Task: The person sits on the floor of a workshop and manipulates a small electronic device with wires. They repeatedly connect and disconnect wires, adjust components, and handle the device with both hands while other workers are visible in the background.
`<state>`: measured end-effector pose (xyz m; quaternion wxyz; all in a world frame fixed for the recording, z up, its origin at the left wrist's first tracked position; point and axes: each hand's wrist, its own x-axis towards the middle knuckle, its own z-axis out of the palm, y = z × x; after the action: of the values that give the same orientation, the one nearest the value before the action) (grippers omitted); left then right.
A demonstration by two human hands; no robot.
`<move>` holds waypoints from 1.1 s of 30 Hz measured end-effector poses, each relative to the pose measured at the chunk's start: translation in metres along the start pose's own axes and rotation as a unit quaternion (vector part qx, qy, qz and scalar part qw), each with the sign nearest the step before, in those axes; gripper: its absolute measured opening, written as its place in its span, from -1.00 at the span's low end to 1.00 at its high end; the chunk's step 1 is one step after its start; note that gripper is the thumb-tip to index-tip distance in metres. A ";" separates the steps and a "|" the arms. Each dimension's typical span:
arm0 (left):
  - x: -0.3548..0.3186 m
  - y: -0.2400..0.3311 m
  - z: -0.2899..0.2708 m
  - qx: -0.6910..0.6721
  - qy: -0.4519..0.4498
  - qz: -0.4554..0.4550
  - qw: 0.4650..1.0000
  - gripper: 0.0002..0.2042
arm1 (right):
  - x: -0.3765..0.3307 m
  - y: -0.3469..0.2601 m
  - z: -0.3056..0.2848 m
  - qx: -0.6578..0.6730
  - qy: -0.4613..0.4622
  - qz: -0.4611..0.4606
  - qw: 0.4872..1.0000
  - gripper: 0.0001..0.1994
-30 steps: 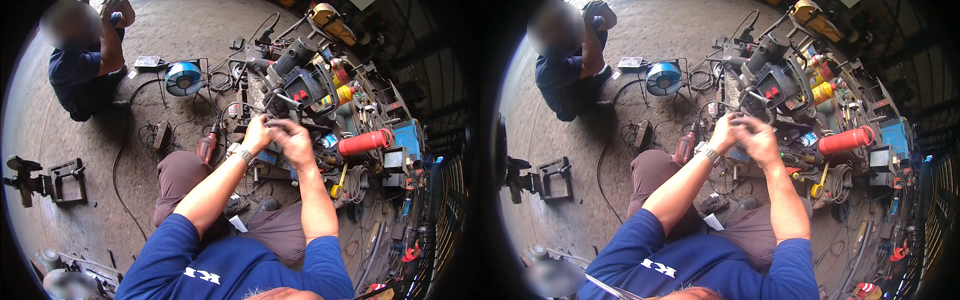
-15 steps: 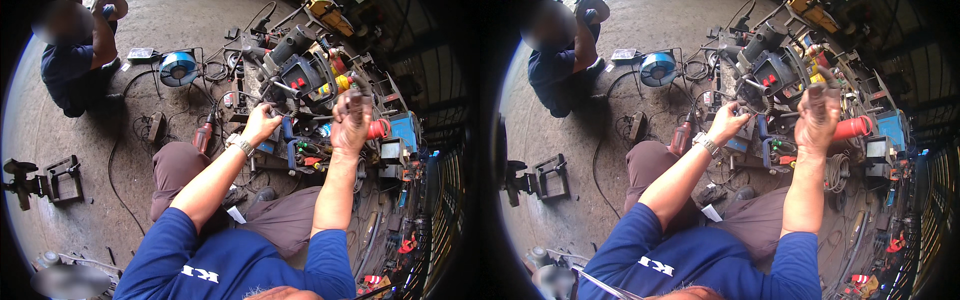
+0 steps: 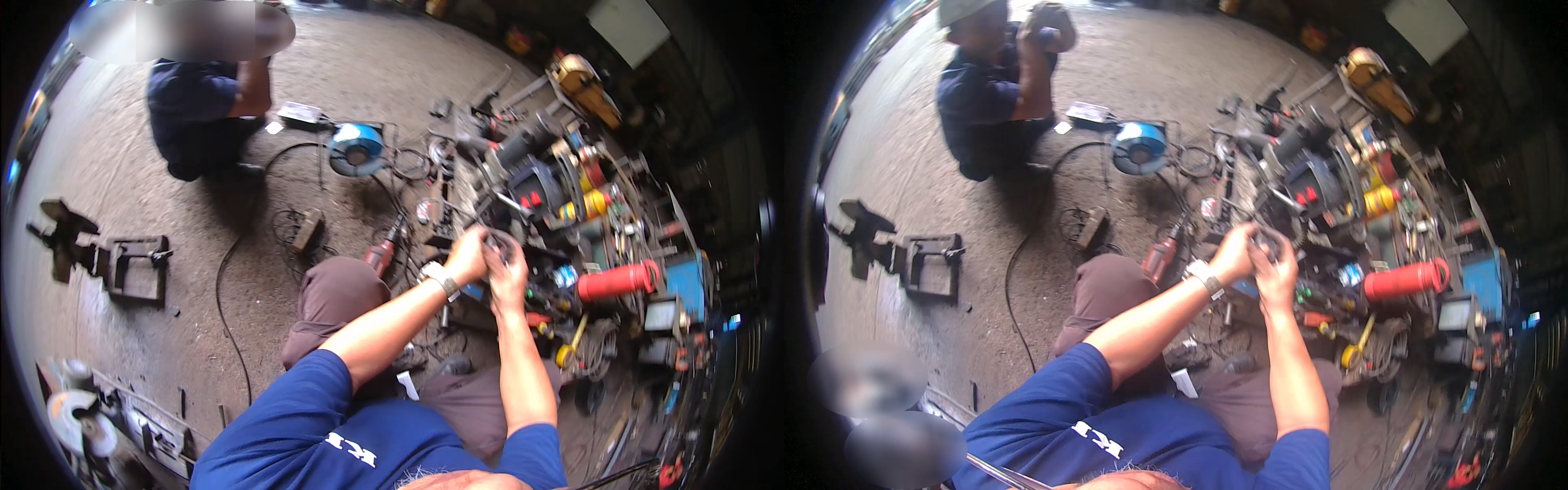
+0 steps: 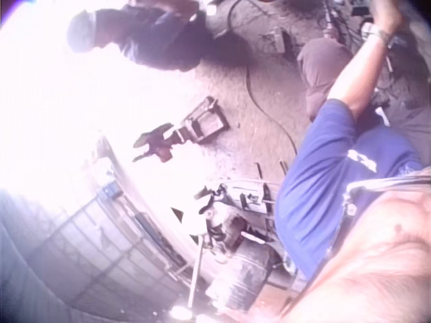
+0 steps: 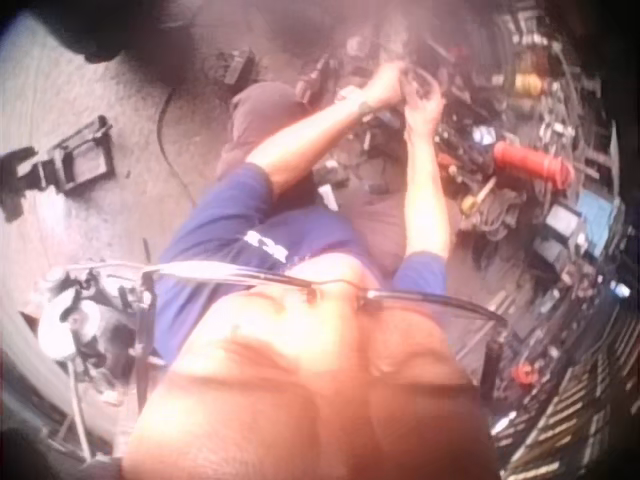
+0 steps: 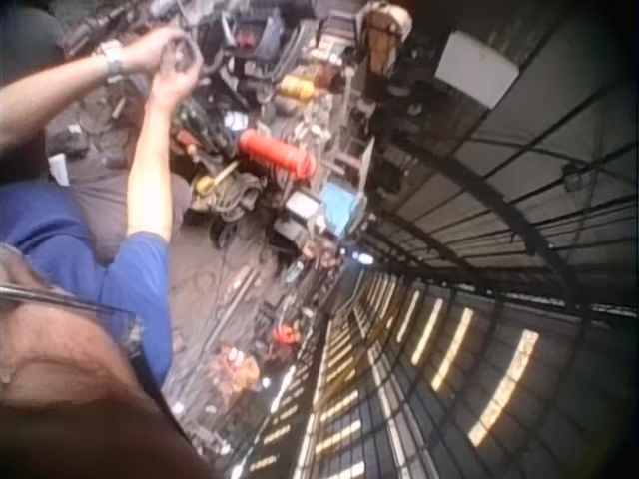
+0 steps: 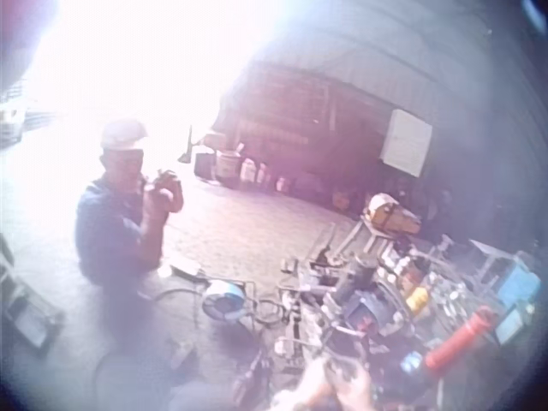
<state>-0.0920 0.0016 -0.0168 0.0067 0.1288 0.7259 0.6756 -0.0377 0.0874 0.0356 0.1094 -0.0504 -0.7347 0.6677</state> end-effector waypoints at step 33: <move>-0.075 -0.008 0.030 0.274 -0.469 0.109 0.832 -0.65 | -0.088 0.035 -0.069 0.165 0.089 0.144 0.972 -0.74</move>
<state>-0.0159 0.0157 -0.0397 0.2373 0.5053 0.7723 0.3031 0.0608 0.1384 -0.0014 0.0840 -0.1961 -0.5867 0.7812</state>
